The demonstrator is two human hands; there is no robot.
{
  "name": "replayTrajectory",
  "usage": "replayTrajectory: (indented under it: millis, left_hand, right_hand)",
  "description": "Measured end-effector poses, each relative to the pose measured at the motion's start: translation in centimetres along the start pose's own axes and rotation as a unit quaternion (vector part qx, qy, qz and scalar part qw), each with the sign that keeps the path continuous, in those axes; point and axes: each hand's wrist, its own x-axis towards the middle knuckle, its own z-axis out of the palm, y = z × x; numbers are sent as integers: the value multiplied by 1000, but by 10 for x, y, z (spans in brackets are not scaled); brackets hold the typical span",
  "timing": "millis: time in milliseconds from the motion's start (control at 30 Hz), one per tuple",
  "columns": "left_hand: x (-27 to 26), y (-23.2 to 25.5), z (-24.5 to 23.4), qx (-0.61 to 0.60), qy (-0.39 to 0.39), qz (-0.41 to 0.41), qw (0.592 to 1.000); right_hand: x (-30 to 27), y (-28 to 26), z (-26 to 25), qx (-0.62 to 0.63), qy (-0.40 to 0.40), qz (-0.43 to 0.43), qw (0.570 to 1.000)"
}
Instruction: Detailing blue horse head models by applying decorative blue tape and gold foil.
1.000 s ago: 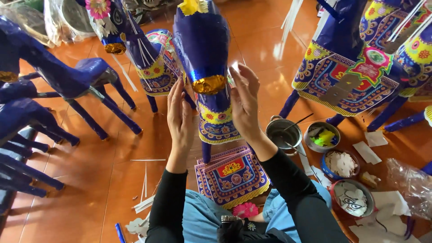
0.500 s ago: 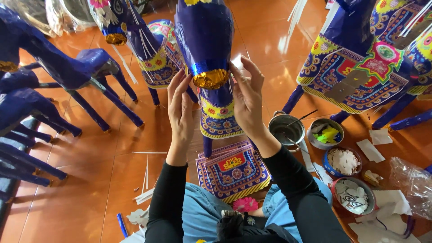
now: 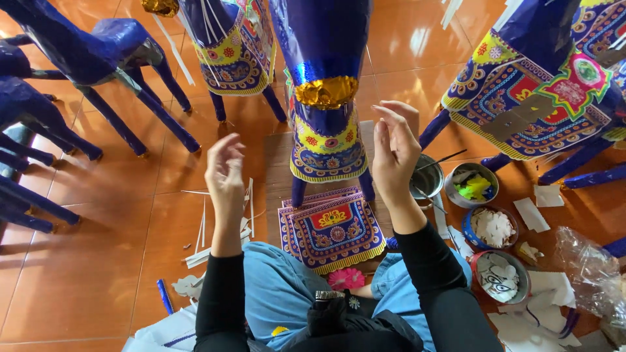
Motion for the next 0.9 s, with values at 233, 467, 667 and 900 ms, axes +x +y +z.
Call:
replayTrajectory:
  millis: [233,467,667,900]
  left_hand:
    - [-5,45,32,-113,-211,-5,971]
    - [7,53,70,10,-213,142,967]
    - [25,38,79,223,-125,355,899]
    - [44,33,78,365,-86,429,822]
  right_hand:
    - [1,-25,15,35,-17,-87,995]
    - [-12,-34,16,156,-150,76,973]
    - [-20,-35,34,558,-221,193,776]
    - [-30,-31,64,822,-131,230,504]
